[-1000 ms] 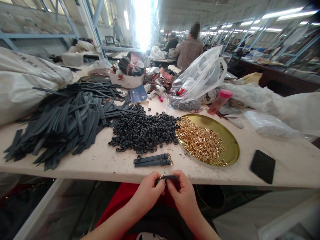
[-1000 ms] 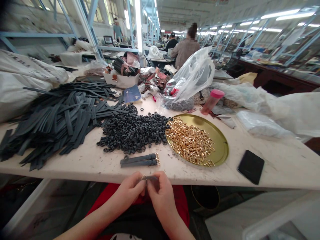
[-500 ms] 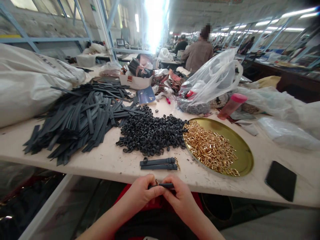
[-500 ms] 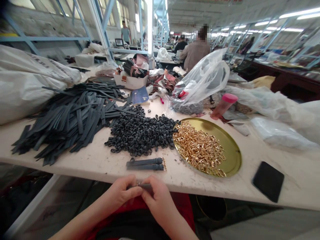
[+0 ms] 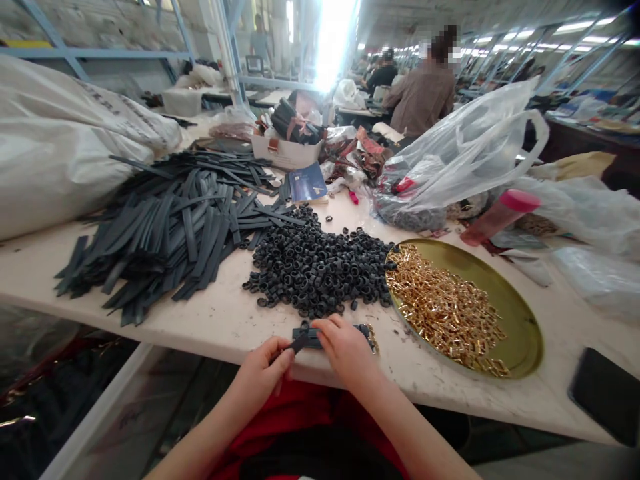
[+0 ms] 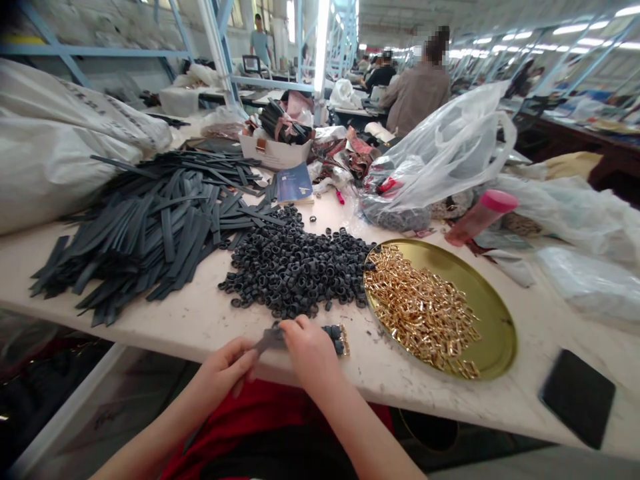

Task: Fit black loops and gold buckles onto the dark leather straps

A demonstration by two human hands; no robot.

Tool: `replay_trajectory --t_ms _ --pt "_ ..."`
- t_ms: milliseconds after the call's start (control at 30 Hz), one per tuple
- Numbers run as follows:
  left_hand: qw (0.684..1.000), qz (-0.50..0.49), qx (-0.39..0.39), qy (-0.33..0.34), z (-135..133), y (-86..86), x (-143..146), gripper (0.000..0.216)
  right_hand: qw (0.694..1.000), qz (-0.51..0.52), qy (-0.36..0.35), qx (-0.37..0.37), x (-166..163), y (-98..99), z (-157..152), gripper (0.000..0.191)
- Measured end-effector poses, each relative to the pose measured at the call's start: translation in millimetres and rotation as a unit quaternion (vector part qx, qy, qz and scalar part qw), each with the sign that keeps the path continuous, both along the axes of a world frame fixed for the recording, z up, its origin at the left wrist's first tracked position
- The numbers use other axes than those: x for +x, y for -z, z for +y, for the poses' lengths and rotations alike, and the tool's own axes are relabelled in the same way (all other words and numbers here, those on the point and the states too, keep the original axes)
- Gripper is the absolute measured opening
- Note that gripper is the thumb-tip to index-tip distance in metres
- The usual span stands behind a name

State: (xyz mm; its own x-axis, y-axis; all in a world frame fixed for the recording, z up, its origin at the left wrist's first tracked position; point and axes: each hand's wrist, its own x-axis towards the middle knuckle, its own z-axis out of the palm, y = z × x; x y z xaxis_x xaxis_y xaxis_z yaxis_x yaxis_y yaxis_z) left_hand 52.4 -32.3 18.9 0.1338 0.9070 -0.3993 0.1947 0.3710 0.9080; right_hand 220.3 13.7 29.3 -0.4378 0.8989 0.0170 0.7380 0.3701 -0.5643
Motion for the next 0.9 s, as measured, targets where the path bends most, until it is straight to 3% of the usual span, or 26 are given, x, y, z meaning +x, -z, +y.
replay_trajectory --t_ms 100,167,233,300,367,433,500,633,800,900 --pt "0.999 0.02 0.005 -0.032 2.7 1.6 -8.3 0.03 0.981 -0.163 -0.058 0.087 -15.3 1.0 15.5 0.015" --pt "0.998 0.036 0.011 -0.045 2.5 -0.9 -9.2 0.029 0.979 -0.163 -0.059 0.103 -19.2 -0.4 19.1 0.012" --pt "0.997 0.05 0.029 -0.055 1.8 -5.3 -6.1 0.029 0.996 -0.056 -0.019 0.071 -16.7 -4.0 17.6 0.012" --pt "0.995 0.067 0.056 -0.055 1.5 -11.3 0.9 0.028 0.991 0.124 0.04 -0.042 -9.0 -8.7 11.7 0.012" --pt "0.992 0.083 0.084 -0.035 1.7 -18.1 11.3 0.026 0.933 0.29 0.093 -0.192 1.3 -12.9 2.4 0.018" --pt "0.99 0.097 0.104 0.007 1.9 -24.8 23.1 0.024 0.864 0.39 0.141 -0.284 12.5 -15.3 -8.7 0.025" --pt "0.988 0.103 0.105 0.054 1.5 -30.7 34.6 0.023 0.831 0.436 0.17 -0.3 23.2 -15.6 -19.8 0.029" --pt "0.984 0.107 0.08 0.117 -1.8 -40.9 54.6 0.023 0.835 0.434 0.155 -0.3 40.8 -14.4 -37.9 0.026" --pt "0.986 0.045 0.112 0.117 -10.9 -46.6 71.8 0.018 0.793 0.483 0.192 -0.318 53.2 -18.1 -53.2 0.029" --pt "0.988 0.007 0.106 0.111 -16.1 -44.4 77.2 0.022 0.766 0.512 0.171 -0.35 56.2 -19.3 -60.7 0.031"
